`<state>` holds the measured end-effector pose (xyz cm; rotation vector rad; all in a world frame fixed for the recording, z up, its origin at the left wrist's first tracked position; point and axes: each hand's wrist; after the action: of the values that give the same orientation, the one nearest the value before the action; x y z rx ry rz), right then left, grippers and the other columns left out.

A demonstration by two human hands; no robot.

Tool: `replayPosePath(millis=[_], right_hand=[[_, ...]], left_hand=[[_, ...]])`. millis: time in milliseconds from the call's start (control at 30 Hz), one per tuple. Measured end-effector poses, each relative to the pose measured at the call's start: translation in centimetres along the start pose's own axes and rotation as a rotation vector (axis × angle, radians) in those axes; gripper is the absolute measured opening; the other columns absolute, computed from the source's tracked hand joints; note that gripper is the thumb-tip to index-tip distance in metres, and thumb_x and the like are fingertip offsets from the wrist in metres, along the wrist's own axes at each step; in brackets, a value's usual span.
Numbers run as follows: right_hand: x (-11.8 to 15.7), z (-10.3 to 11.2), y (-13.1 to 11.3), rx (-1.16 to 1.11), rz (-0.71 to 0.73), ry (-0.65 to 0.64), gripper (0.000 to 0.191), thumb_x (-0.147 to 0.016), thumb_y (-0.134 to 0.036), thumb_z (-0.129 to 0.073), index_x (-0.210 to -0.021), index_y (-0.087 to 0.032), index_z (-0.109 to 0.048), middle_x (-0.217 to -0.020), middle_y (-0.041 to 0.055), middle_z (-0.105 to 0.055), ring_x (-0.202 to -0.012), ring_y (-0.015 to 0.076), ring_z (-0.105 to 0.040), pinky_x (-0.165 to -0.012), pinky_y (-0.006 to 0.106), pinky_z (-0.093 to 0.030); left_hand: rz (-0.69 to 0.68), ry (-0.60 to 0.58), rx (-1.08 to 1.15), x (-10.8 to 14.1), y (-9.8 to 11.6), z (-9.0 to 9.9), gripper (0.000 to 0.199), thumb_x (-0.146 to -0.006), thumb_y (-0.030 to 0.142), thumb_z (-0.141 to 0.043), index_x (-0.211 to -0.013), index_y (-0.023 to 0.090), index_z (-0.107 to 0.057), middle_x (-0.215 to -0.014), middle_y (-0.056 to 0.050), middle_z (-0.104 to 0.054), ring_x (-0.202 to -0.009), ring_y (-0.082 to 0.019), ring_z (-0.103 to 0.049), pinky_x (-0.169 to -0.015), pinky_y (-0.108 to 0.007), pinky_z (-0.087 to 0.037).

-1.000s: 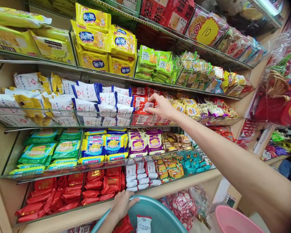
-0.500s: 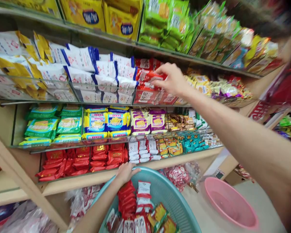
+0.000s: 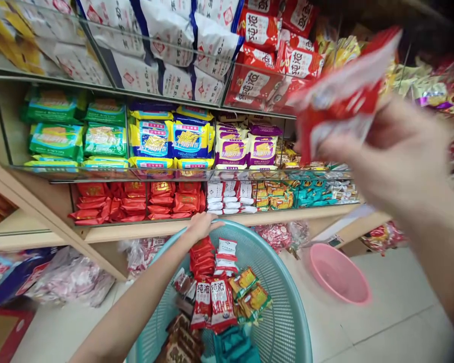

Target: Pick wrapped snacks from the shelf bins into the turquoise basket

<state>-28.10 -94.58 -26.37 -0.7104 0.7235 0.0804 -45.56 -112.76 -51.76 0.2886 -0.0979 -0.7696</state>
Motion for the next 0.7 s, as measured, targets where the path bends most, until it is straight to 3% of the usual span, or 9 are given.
replayPosePath(millis=[33,100,167,267,400,500,700], right_hand=[[2.2,-1.3,0.3,-0.114,-0.038,-0.030,0.032,-0.068,-0.046,-0.072,-0.093,-0.034,-0.056,-0.096,-0.0028,-0.062,-0.089,0.0166,-0.061,-0.079,0.031,-0.052],[6.1,-4.2,1.1,-0.322,-0.212,-0.350,0.029,-0.068,-0.040,-0.074,-0.090,-0.030,-0.057,-0.085,-0.0032,-0.064,-0.073,0.0145,-0.061,-0.065,0.029,-0.053],[8.9,-7.2,2.4,-0.424,-0.362,-0.666,0.027,-0.072,-0.039,-0.070,-0.093,-0.026,-0.059,-0.085,-0.0015,-0.065,-0.072,0.0140,-0.060,-0.064,0.029,-0.051],[11.2,-11.3,4.6,-0.466,-0.361,-0.967,0.026,-0.071,-0.039,-0.070,-0.087,-0.021,-0.062,-0.082,-0.0013,-0.064,-0.073,0.0135,-0.057,-0.068,0.028,-0.047],[12.1,-15.9,7.5,-0.410,-0.378,-1.243,0.038,-0.065,-0.045,-0.073,-0.088,-0.016,-0.065,-0.079,-0.0008,-0.064,-0.071,0.0135,-0.055,-0.065,0.026,-0.043],[11.8,-18.5,8.8,-0.311,-0.311,-1.378,0.048,-0.060,-0.052,-0.074,-0.089,-0.015,-0.066,-0.078,-0.0017,-0.064,-0.069,0.0121,-0.053,-0.062,0.024,-0.040],[9.9,-21.8,7.6,-0.064,-0.181,-1.750,0.055,-0.050,-0.053,-0.079,-0.091,-0.019,-0.067,-0.075,-0.0064,-0.061,-0.068,0.0107,-0.054,-0.061,0.021,-0.041]], left_hand=[[0.000,-0.002,-0.001,0.0,0.0,-0.1,0.064,-0.081,0.071,-0.024,-0.100,0.027,-0.067,-0.094,-0.011,-0.071,-0.091,-0.028,-0.065,-0.077,-0.035,-0.046],[0.000,-0.004,-0.002,-0.1,0.0,-0.1,0.063,-0.081,0.071,-0.027,-0.100,0.026,-0.067,-0.095,-0.010,-0.071,-0.092,-0.027,-0.065,-0.078,-0.034,-0.046],[-0.003,-0.006,-0.004,0.0,-0.1,-0.1,0.063,-0.081,0.071,-0.028,-0.100,0.026,-0.067,-0.094,-0.010,-0.071,-0.093,-0.027,-0.065,-0.077,-0.033,-0.046],[-0.011,-0.003,-0.006,0.1,0.0,0.0,0.065,-0.081,0.071,-0.025,-0.101,0.026,-0.067,-0.096,-0.010,-0.071,-0.093,-0.027,-0.065,-0.077,-0.033,-0.045],[-0.010,0.004,-0.013,0.3,0.1,0.2,0.068,-0.082,0.071,-0.019,-0.100,0.025,-0.067,-0.094,-0.010,-0.071,-0.091,-0.027,-0.065,-0.075,-0.033,-0.045],[-0.005,0.008,-0.024,0.4,0.2,0.2,0.071,-0.081,0.072,-0.017,-0.098,0.025,-0.067,-0.092,-0.011,-0.071,-0.089,-0.028,-0.066,-0.074,-0.034,-0.046],[-0.002,0.006,-0.043,0.4,0.3,0.3,0.072,-0.081,0.072,-0.015,-0.099,0.024,-0.066,-0.092,-0.012,-0.071,-0.089,-0.028,-0.066,-0.074,-0.034,-0.046]])
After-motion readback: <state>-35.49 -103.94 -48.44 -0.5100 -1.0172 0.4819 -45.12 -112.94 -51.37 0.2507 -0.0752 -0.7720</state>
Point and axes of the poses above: each hand's wrist, its own x-axis away from the middle knuckle, its own z-axis out of the back of the hand, y = z × x
